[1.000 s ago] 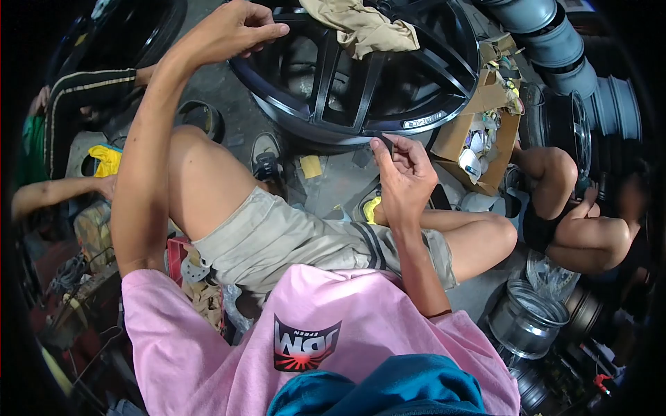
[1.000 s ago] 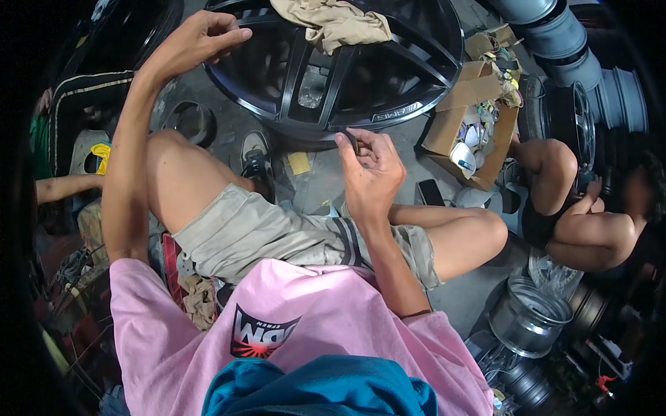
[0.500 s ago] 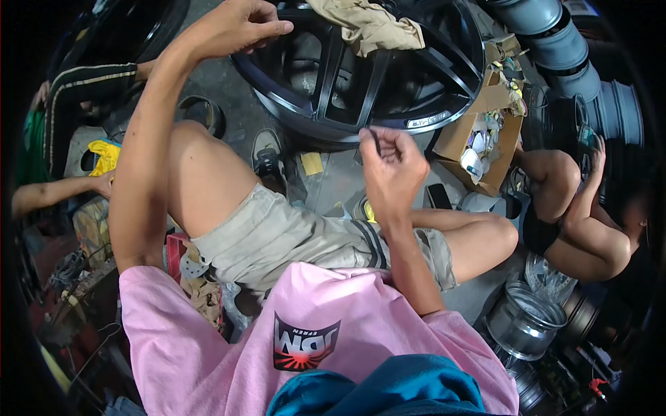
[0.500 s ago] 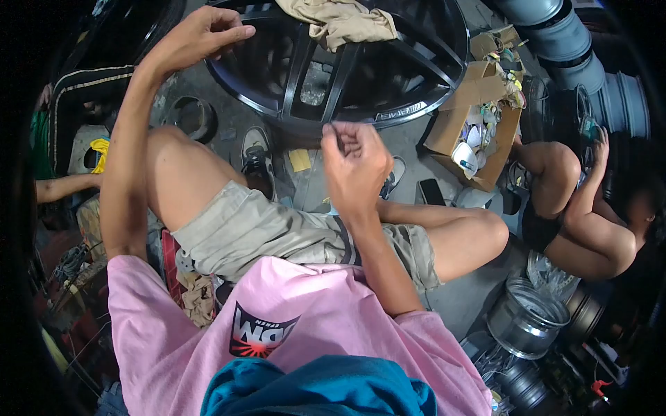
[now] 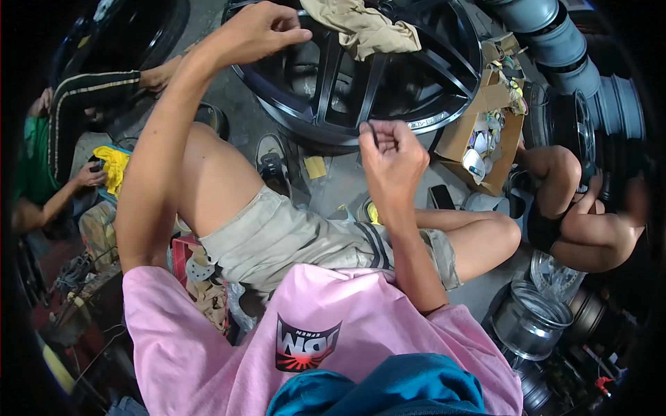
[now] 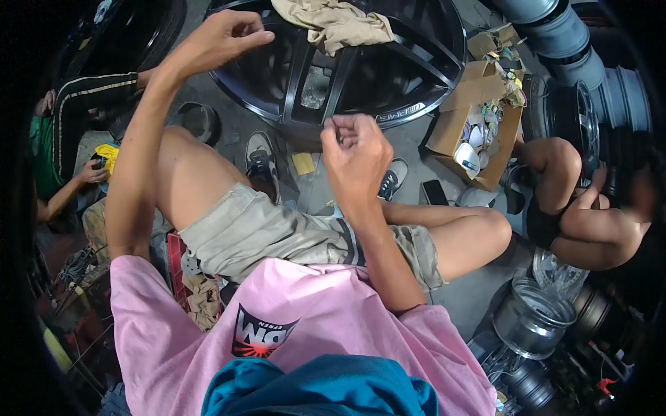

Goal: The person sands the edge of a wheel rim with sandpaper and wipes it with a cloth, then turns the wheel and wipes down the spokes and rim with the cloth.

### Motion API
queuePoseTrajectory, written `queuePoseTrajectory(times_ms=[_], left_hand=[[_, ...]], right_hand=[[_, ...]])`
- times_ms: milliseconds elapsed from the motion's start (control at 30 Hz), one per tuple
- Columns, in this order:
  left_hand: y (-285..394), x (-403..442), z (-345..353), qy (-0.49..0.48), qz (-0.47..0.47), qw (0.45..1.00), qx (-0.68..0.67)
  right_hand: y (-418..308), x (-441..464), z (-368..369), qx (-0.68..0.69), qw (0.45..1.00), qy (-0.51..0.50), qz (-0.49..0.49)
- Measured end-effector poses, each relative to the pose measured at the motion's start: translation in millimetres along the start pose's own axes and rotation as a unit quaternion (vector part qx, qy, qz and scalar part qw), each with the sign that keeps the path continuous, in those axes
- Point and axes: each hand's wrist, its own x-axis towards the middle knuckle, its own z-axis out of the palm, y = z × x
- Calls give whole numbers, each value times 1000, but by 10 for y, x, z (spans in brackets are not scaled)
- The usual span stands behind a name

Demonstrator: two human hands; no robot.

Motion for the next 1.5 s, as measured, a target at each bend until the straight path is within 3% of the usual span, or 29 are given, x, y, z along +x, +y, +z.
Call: queuePoseTrajectory(times_ms=[100, 167, 233, 367, 500, 567, 600, 667, 733, 800, 933, 1000, 1033, 1100, 1133, 1200, 1267, 1333, 1400, 1500], left_hand=[[297, 146, 66, 33, 18, 999, -28], [328, 309, 219, 204, 193, 953, 111], [409, 528, 318, 191, 185, 957, 113], [331, 1020, 772, 102, 136, 963, 209], [630, 1137, 839, 22, 55, 989, 137], [515, 1142, 1083, 216, 216, 926, 224], [591, 1108, 1256, 284, 241, 893, 250], [880, 770, 1295, 283, 301, 888, 202], [1284, 310, 1287, 126, 293, 929, 186], [1445, -128, 1611, 94, 293, 941, 143], [1457, -603, 1348, 75, 268, 947, 157], [1333, -828, 1124, -45, 275, 911, 306], [1224, -921, 1044, -51, 278, 907, 312], [1105, -1072, 876, -42, 135, 933, 330], [1112, -1107, 788, -47, 137, 930, 336], [1187, -1113, 624, -51, -34, 977, 205], [1336, -1012, 800, -10, -20, 983, 181], [1465, -857, 1096, 23, 163, 979, 117], [1568, -464, 1448, 48, 226, 964, 132], [1928, 247, 1798, 79, 248, 963, 61]], right_hand=[[14, -257, -87, -24, 999, -45, 3], [122, -373, -126, -19, 998, -53, 21], [143, -371, -178, -12, 997, -61, 37], [183, -159, -492, -62, 996, -10, -63], [449, 149, -876, -133, 976, 65, -157], [517, 234, -1044, -152, 975, 74, -146], [557, 270, -1109, -168, 973, 78, -134], [654, 302, -1191, -173, 970, 87, -147], [783, 312, -1224, -167, 972, 87, -141], [872, 306, -1204, -156, 975, 85, -130], [962, 279, -1250, -97, 985, 105, -93], [984, 320, -1272, -101, 982, 116, -109], [1016, 328, -1283, -94, 983, 121, -104], [1061, 310, -1315, -75, 986, 121, -81], [1049, 289, -1312, -69, 987, 126, -76], [988, 274, -1309, -28, 989, 126, -70], [997, 264, -1278, -13, 988, 141, -67], [1038, 268, -1265, 23, 986, 145, -84], [1046, 298, -1300, 18, 983, 152, -96], [1031, 326, -1371, 25, 980, 180, -84]])
